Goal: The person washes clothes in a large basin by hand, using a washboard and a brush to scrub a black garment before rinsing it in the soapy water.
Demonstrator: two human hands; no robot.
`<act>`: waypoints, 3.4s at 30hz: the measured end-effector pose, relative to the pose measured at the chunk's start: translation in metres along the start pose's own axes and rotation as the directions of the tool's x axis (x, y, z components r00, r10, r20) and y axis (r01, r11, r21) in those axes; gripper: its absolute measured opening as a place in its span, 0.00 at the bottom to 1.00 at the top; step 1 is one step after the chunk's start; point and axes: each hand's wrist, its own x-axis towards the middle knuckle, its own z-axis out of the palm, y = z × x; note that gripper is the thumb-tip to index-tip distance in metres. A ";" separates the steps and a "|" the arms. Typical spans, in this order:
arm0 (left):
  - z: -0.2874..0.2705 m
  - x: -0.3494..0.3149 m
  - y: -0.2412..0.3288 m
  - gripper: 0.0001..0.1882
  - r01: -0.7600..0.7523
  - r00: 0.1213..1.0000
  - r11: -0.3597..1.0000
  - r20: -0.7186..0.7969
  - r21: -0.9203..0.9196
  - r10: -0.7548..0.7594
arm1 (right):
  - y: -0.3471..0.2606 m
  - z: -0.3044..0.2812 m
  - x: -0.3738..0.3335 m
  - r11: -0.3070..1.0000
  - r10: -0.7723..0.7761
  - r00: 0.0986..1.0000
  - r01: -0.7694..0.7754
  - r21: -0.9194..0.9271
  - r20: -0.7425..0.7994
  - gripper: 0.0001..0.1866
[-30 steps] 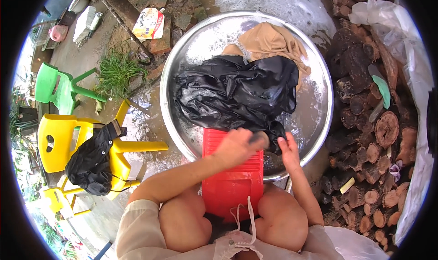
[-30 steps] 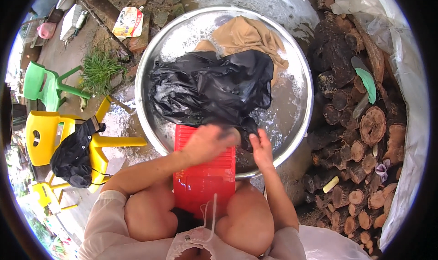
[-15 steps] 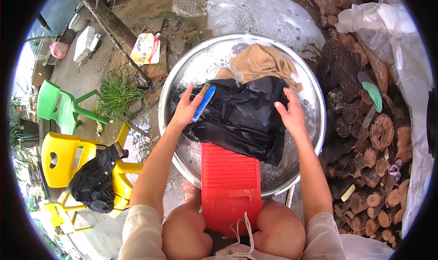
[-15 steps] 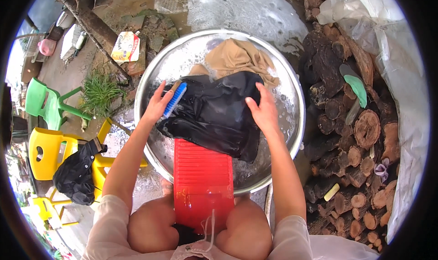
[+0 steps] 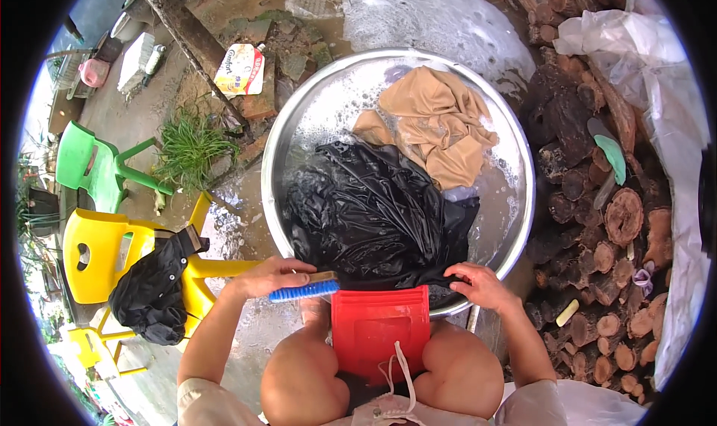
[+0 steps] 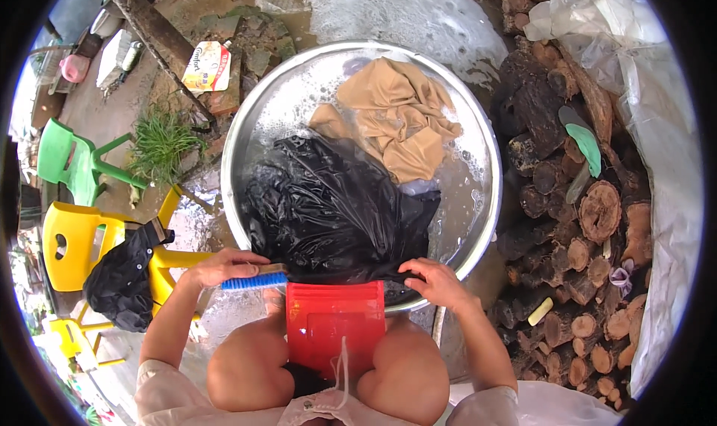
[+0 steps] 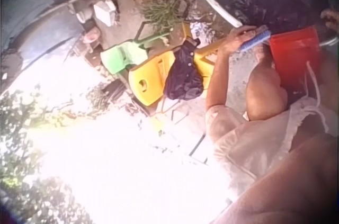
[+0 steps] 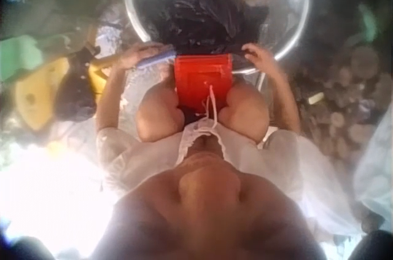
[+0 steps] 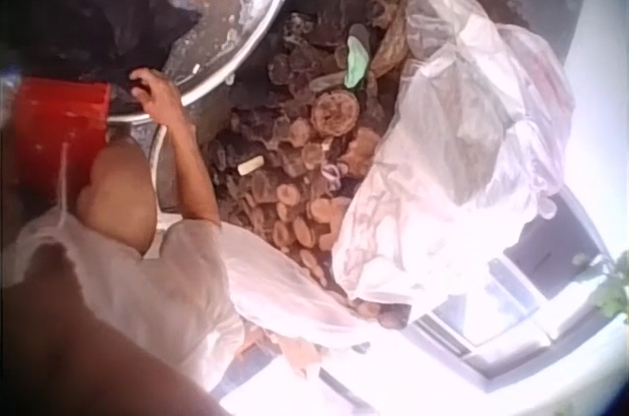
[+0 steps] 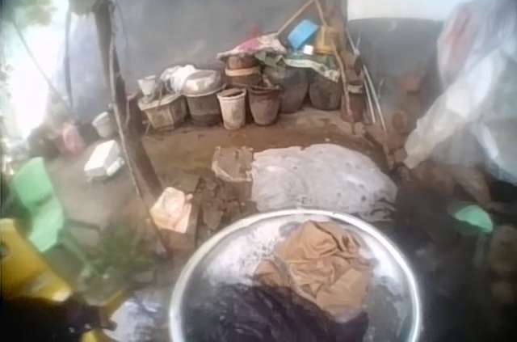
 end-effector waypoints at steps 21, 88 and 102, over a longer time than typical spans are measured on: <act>-0.051 0.131 0.065 0.35 -0.073 0.955 0.873 -0.219 0.482 0.201 | -0.010 0.016 0.009 0.988 -0.123 0.974 0.102 -0.118 -0.188 0.23; 0.042 0.139 0.116 0.14 0.094 0.852 0.740 -0.438 0.666 0.286 | 0.028 0.020 -0.010 0.960 -0.106 0.967 0.160 0.230 -0.230 0.08; 0.044 0.146 0.081 0.17 -0.461 0.392 0.648 -0.516 0.606 0.761 | -0.029 0.027 0.089 0.609 0.359 0.827 0.145 0.780 -0.433 0.29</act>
